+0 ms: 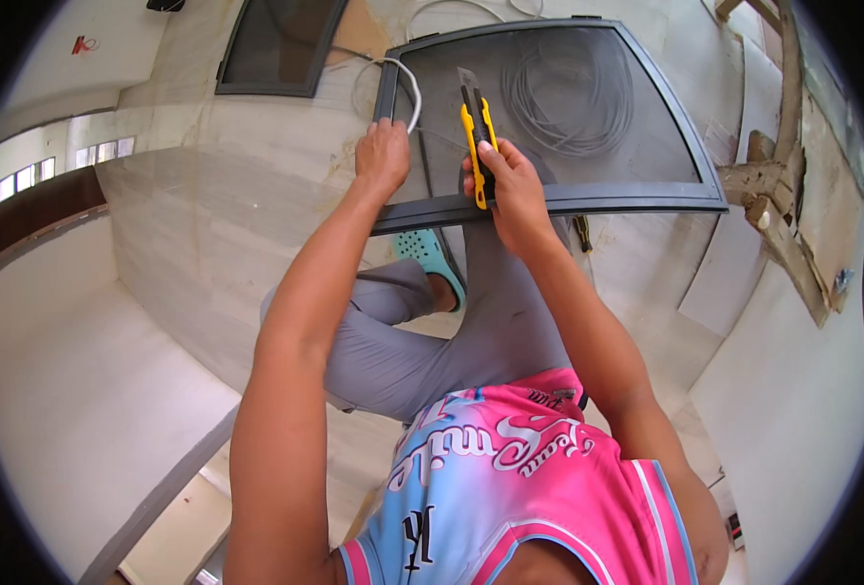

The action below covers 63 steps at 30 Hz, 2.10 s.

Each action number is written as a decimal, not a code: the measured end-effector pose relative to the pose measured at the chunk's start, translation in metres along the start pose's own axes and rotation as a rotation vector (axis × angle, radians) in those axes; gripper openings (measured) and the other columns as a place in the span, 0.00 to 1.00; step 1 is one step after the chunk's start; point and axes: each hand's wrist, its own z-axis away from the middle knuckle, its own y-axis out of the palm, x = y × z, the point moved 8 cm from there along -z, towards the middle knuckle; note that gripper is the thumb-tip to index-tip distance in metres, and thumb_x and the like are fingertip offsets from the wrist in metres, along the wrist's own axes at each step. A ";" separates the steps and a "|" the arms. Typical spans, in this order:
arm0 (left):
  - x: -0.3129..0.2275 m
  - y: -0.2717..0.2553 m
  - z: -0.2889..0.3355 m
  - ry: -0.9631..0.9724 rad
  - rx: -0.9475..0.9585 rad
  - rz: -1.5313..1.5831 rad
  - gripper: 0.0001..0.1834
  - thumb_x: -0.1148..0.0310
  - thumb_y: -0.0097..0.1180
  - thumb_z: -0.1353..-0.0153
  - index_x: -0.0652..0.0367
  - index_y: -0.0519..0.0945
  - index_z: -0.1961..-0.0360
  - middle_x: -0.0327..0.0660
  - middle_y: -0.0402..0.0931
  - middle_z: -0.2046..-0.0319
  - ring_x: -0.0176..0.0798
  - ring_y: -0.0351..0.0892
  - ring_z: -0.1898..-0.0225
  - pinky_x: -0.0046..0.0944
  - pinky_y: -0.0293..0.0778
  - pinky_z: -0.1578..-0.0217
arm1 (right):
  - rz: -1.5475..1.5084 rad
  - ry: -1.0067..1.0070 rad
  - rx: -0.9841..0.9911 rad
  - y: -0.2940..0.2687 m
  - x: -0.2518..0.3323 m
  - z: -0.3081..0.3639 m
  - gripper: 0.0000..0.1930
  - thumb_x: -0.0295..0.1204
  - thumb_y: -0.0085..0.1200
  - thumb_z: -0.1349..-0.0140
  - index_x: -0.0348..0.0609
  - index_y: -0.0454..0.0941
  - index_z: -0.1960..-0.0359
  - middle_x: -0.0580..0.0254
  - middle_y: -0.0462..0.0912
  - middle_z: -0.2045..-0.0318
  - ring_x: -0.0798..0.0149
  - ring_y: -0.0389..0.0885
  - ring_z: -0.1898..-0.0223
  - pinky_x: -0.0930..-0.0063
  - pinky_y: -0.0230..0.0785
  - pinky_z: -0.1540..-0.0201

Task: The recorder is repairing an aluminum window screen frame, using a screwdriver to pry and a utility knife to cut materials.

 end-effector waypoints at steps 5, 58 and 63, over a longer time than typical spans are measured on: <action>0.014 -0.006 -0.005 -0.509 0.407 1.097 0.06 0.74 0.45 0.35 0.62 0.71 0.58 0.37 0.71 0.72 0.30 0.73 0.74 0.34 0.73 0.71 | 0.157 0.065 0.105 0.013 0.000 -0.004 0.17 0.32 0.47 0.27 0.38 0.68 0.41 0.63 0.79 0.67 0.73 0.77 0.72 0.77 0.73 0.68; 0.016 -0.120 0.066 -0.339 -0.241 -0.100 0.22 0.76 0.54 0.39 0.55 0.72 0.43 0.53 0.66 0.43 0.51 0.75 0.44 0.53 0.73 0.45 | 0.566 0.131 0.269 0.039 0.032 -0.031 0.17 0.42 0.51 0.29 0.42 0.72 0.51 0.68 0.74 0.77 0.76 0.71 0.80 0.81 0.63 0.78; -0.026 -0.092 0.069 0.236 -0.081 -0.409 0.21 0.76 0.52 0.41 0.54 0.75 0.45 0.52 0.67 0.38 0.54 0.71 0.41 0.57 0.58 0.35 | 0.375 0.117 0.122 0.029 0.004 -0.044 0.13 0.39 0.52 0.30 0.42 0.71 0.56 0.65 0.77 0.74 0.75 0.72 0.80 0.79 0.65 0.78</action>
